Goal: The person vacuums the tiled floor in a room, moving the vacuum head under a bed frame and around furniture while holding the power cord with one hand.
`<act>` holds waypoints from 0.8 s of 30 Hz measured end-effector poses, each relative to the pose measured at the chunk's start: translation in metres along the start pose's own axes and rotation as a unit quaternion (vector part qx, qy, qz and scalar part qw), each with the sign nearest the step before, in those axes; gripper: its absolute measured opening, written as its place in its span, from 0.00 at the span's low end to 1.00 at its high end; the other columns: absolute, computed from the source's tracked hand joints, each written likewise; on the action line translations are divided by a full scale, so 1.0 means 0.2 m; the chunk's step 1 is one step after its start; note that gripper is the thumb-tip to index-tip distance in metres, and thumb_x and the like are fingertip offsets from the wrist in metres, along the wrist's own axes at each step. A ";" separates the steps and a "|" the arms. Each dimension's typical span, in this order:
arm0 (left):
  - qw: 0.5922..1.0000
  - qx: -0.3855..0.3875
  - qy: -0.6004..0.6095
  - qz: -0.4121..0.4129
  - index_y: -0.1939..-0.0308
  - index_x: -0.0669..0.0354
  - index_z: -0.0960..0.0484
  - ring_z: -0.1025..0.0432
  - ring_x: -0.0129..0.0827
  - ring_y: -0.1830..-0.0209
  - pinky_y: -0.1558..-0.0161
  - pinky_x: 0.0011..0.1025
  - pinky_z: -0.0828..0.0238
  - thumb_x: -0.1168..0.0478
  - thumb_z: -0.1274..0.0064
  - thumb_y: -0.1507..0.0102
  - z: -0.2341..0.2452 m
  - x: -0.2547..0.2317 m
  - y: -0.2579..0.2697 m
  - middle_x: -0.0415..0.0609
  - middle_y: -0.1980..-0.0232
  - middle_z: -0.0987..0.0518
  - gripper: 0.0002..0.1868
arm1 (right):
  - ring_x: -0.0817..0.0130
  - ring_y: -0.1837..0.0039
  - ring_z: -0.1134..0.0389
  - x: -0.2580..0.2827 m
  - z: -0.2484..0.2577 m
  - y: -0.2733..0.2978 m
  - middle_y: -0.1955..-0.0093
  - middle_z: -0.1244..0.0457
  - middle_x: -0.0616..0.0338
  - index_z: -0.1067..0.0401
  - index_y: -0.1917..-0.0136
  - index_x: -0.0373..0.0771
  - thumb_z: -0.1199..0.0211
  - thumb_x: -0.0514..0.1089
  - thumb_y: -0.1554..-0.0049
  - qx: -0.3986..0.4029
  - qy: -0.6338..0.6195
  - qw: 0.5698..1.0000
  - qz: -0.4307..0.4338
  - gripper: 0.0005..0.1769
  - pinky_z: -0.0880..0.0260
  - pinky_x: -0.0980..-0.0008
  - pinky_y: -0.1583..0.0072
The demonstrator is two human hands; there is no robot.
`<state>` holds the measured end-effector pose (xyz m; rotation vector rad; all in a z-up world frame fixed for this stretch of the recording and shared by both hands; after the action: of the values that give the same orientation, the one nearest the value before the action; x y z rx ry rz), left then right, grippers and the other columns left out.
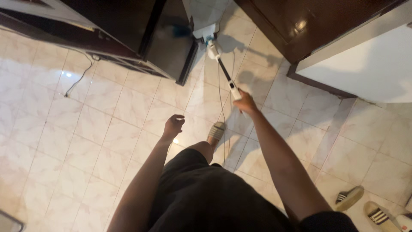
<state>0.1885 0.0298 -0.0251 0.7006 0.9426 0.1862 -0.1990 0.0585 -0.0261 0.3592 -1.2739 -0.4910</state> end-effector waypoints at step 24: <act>0.995 0.071 0.045 -0.056 0.46 0.58 0.18 0.24 0.33 0.64 0.65 0.32 0.19 0.58 0.44 0.37 -0.35 0.43 0.90 0.49 0.62 0.20 0.16 | 0.70 0.74 0.38 -0.43 -0.67 1.76 0.70 0.37 0.55 0.51 0.18 0.44 0.38 0.36 0.51 0.046 0.007 0.995 -0.093 0.50 0.34 0.67 0.68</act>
<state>0.2099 0.2379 0.0012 0.7719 1.0861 0.0513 -0.0342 0.3988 0.0501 0.5622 -1.2584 -0.5882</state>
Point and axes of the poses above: each hand's wrist, its own y-axis away from the middle knuckle, its own z-axis out of the back of the hand, x = y × z, the point moved 5 cm from there along -y, towards the middle knuckle
